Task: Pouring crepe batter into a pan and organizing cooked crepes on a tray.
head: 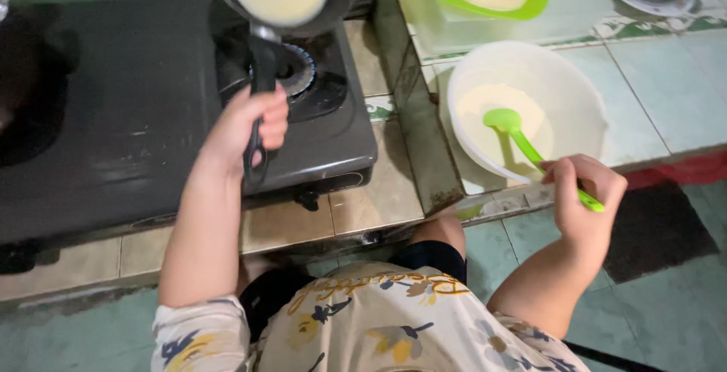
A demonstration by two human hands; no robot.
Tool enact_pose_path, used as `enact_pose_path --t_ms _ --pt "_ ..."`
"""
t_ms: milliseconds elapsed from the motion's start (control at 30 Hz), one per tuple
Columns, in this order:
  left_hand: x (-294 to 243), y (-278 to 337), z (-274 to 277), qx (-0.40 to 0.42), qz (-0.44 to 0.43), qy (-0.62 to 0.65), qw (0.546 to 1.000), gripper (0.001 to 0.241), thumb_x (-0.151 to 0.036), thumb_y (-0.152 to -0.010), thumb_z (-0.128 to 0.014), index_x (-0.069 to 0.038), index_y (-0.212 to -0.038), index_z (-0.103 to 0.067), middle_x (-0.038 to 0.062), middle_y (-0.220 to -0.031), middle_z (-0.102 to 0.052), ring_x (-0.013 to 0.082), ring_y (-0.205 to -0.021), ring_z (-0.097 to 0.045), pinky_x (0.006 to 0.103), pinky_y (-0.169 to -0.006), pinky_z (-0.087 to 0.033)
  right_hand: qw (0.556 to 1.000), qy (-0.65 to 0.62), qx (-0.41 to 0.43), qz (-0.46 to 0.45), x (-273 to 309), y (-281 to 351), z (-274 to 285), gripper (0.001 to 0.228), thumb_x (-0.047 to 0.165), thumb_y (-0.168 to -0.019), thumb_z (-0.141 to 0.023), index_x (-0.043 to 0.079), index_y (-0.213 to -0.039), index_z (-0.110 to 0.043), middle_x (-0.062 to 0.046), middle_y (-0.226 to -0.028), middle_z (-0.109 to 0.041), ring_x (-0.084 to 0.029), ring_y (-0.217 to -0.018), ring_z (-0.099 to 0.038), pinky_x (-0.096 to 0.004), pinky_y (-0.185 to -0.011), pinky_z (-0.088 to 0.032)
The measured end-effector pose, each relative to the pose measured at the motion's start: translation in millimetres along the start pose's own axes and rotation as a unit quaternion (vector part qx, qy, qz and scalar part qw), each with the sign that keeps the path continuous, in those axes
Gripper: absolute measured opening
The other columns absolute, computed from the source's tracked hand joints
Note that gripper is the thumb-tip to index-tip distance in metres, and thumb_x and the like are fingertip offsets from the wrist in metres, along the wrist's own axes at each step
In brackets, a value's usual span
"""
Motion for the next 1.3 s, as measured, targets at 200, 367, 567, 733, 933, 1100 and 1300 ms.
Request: enact_pose_path --t_ms 200,367,567,733,933,1100,1300 --pt "-44.2 -83.7 -65.4 0.066 -0.016 -0.086 0.994 0.013 -0.013 -0.101 -0.061 -0.011 -0.101 -0.049 -0.005 -0.074 -0.048 0.0037 -0.055 -0.046 0.0211 -0.047 -0.039 1.0 0.025 -0.003 0.016 13.5 -5.1 -2.7 0.021 0.003 -0.099 -0.058 -0.004 -0.085 -0.071 -0.01 -0.076 -0.067 -0.015 -0.067 -0.059 -0.03 -0.064 -0.044" --pt "-44.6 -169.6 -97.7 0.099 0.004 -0.112 0.989 0.02 -0.013 -0.1 -0.063 -0.012 -0.091 -0.046 -0.004 -0.073 -0.051 0.0046 -0.056 -0.048 0.0218 -0.048 -0.041 0.999 0.036 -0.007 0.03 23.7 -8.6 -4.0 0.019 0.003 -0.096 -0.06 -0.003 -0.082 -0.072 -0.011 -0.071 -0.066 -0.016 -0.062 -0.059 -0.03 -0.06 -0.045" --pt "-42.5 -241.7 -117.8 0.059 -0.023 -0.288 0.956 0.018 -0.015 -0.097 -0.065 -0.003 -0.088 -0.054 0.004 -0.073 -0.057 0.0112 -0.056 -0.057 0.027 -0.049 -0.048 0.998 0.043 -0.005 0.037 28.2 -9.5 -4.7 0.023 0.005 -0.096 -0.061 -0.003 -0.074 -0.068 -0.013 -0.069 -0.066 -0.021 -0.061 -0.062 -0.033 -0.059 -0.046" --pt "-21.9 -289.5 -129.2 -0.02 -0.079 -0.567 0.82 0.019 -0.01 -0.095 -0.058 0.007 -0.098 -0.064 0.023 -0.085 -0.069 0.0314 -0.069 -0.069 0.0407 -0.059 -0.055 0.998 0.045 -0.001 0.05 32.0 -11.0 -7.4 0.025 0.006 -0.095 -0.06 -0.002 -0.073 -0.067 -0.013 -0.07 -0.067 -0.023 -0.062 -0.066 -0.034 -0.06 -0.049" --pt "7.4 -290.0 -168.4 -0.119 -0.266 -0.736 0.611 0.029 -0.004 -0.084 -0.069 0.006 -0.107 -0.054 0.029 -0.097 -0.071 0.0455 -0.094 -0.071 0.0511 -0.081 -0.06 0.998 0.033 -0.008 0.055 37.7 -9.3 -5.1 0.024 0.005 -0.095 -0.06 -0.002 -0.072 -0.066 -0.014 -0.071 -0.067 -0.024 -0.066 -0.067 -0.034 -0.062 -0.05" --pt "46.0 -297.2 -160.5 -0.102 -0.238 -0.754 0.604 0.031 -0.003 -0.083 -0.07 0.005 -0.108 -0.052 0.028 -0.093 -0.072 0.0434 -0.093 -0.073 0.0502 -0.079 -0.061 0.998 0.032 0.002 0.052 38.0 -9.8 -6.4 0.024 0.004 -0.094 -0.06 -0.002 -0.072 -0.067 -0.014 -0.072 -0.067 -0.024 -0.066 -0.068 -0.034 -0.062 -0.05" --pt "45.9 -297.5 -151.1 -0.128 -0.248 -0.768 0.577 0.028 -0.003 -0.084 -0.07 0.005 -0.105 -0.052 0.026 -0.09 -0.072 0.0419 -0.087 -0.074 0.0488 -0.069 -0.062 0.999 0.024 -0.003 0.046 35.6 -7.7 -6.6 0.024 0.004 -0.095 -0.06 -0.002 -0.072 -0.066 -0.014 -0.071 -0.067 -0.023 -0.064 -0.066 -0.033 -0.06 -0.048"
Point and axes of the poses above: each hand's wrist, its own y-axis away from the middle knuckle, its own z-axis out of the back of the hand, x = y × z, the point moved 10 cm from there along -y, towards the middle knuckle
